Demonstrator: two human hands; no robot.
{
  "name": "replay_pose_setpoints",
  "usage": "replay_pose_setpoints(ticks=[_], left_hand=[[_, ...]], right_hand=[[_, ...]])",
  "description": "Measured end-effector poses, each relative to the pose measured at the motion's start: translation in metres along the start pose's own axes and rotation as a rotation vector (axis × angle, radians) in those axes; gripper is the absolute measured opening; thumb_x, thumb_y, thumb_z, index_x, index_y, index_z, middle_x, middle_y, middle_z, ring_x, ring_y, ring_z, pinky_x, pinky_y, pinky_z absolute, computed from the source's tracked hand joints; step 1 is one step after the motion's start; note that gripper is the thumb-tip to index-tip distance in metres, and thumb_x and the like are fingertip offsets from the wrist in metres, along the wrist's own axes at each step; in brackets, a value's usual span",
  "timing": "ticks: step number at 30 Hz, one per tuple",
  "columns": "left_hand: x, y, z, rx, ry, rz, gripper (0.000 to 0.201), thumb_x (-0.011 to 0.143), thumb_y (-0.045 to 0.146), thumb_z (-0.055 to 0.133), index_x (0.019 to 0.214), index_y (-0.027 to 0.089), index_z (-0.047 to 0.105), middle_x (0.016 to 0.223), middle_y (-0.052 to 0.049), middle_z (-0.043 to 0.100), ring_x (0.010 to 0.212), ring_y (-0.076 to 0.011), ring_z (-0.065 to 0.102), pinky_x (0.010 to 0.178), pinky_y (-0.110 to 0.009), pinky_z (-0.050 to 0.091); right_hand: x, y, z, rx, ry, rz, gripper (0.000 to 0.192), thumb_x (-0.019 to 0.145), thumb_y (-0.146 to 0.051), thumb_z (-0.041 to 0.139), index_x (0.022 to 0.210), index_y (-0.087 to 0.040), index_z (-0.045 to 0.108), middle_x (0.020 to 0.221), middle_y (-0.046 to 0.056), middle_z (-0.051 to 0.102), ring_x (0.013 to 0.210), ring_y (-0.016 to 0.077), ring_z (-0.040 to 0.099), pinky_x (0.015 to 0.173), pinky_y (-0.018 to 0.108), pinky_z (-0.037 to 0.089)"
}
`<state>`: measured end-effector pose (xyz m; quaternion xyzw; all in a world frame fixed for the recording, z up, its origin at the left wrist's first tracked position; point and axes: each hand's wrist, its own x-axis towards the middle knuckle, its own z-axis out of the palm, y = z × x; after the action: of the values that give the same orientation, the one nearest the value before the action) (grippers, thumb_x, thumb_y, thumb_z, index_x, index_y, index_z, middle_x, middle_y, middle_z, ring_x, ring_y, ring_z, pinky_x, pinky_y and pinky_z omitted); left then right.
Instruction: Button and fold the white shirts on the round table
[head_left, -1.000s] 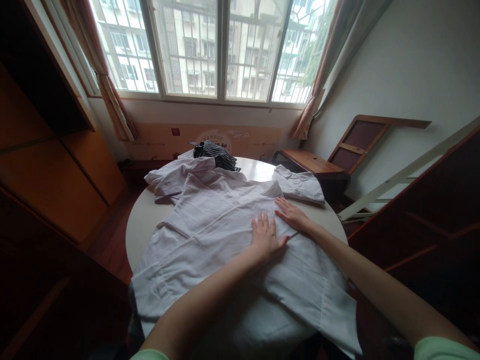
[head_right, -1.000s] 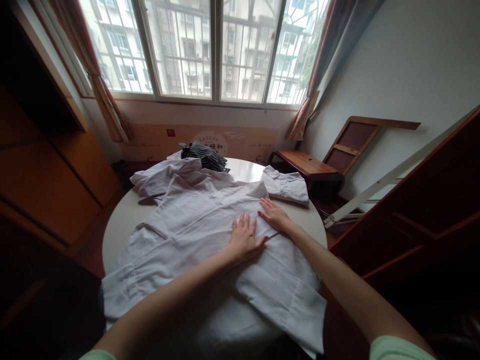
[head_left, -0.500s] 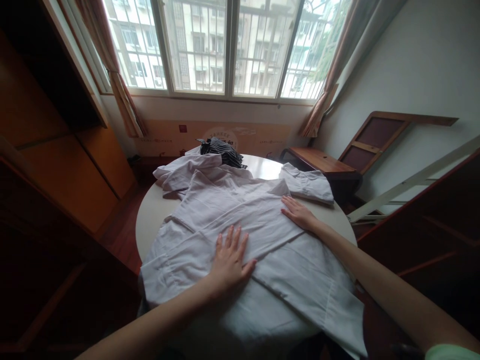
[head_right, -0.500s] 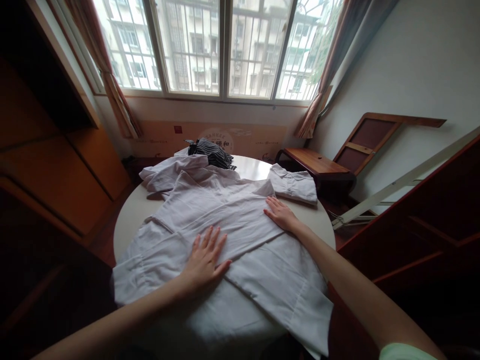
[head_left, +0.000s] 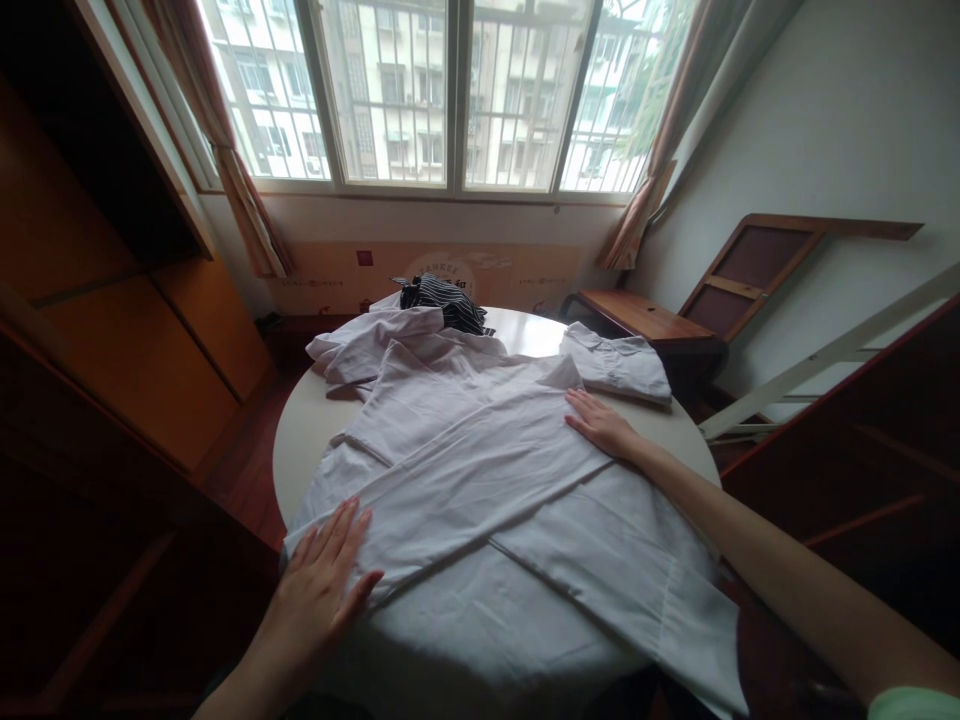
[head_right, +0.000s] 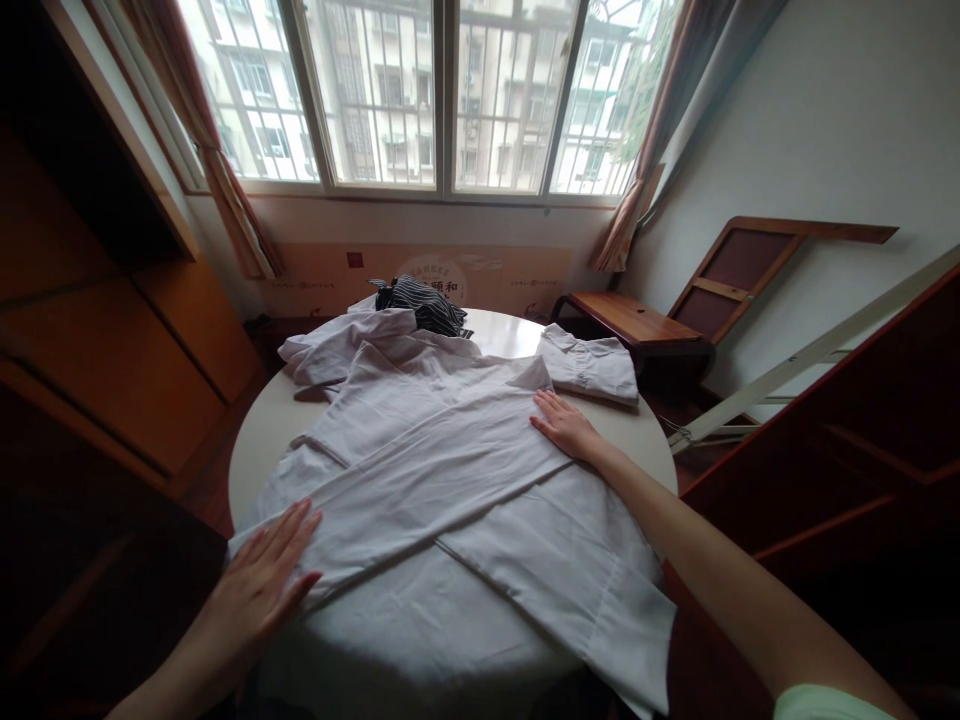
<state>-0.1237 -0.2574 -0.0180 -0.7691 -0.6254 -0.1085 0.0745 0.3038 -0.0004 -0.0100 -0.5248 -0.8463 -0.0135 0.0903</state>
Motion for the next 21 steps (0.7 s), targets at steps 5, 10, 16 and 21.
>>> replay_pose_setpoints(ticks=[5, 10, 16, 21], left_hand=[[0.032, 0.022, -0.019, -0.068, 0.013, 0.022, 0.054, 0.085, 0.053, 0.032, 0.122, 0.019, 0.051, 0.136, -0.01, 0.041, 0.125, -0.0251, 0.036, 0.101, -0.044, 0.032], [0.102, 0.056, -0.032, -0.191, -0.06, 0.366, 0.053, 0.087, 0.051, 0.031, 0.132, 0.025, 0.038, 0.143, -0.005, 0.031, 0.131, -0.0207, 0.027, 0.105, -0.039, 0.027], [0.15, 0.06, 0.007, -0.21, -0.088, 0.361, 0.056, 0.087, 0.051, 0.03, 0.136, 0.024, 0.031, 0.145, -0.006, 0.025, 0.133, -0.0227, 0.02, 0.106, -0.043, 0.022], [0.147, 0.057, 0.016, -0.234, -0.105, 0.344, 0.056, 0.087, 0.051, 0.028, 0.137, 0.027, 0.026, 0.146, -0.004, 0.022, 0.134, -0.0208, 0.017, 0.107, -0.041, 0.019]], right_hand=[[0.0, 0.002, 0.0, -0.027, 0.006, -0.003, 0.058, 0.087, -0.047, 0.022, 0.133, -0.015, 0.038, 0.14, 0.008, 0.035, 0.131, 0.0223, 0.024, 0.108, 0.038, 0.022], [-0.002, -0.023, -0.008, -0.061, 0.021, -0.002, 0.053, 0.089, -0.041, 0.023, 0.13, -0.013, 0.041, 0.138, 0.012, 0.037, 0.13, 0.0257, 0.026, 0.106, 0.047, 0.022], [-0.002, -0.112, -0.01, 0.234, -0.008, -0.402, 0.056, 0.089, -0.046, 0.028, 0.134, -0.012, 0.036, 0.139, 0.013, 0.035, 0.13, 0.0211, 0.027, 0.106, 0.038, 0.027], [0.017, -0.1, -0.007, 0.26, -0.089, -0.435, 0.059, 0.088, -0.052, 0.029, 0.137, -0.02, 0.031, 0.142, 0.005, 0.031, 0.132, 0.0191, 0.021, 0.108, 0.038, 0.021]])
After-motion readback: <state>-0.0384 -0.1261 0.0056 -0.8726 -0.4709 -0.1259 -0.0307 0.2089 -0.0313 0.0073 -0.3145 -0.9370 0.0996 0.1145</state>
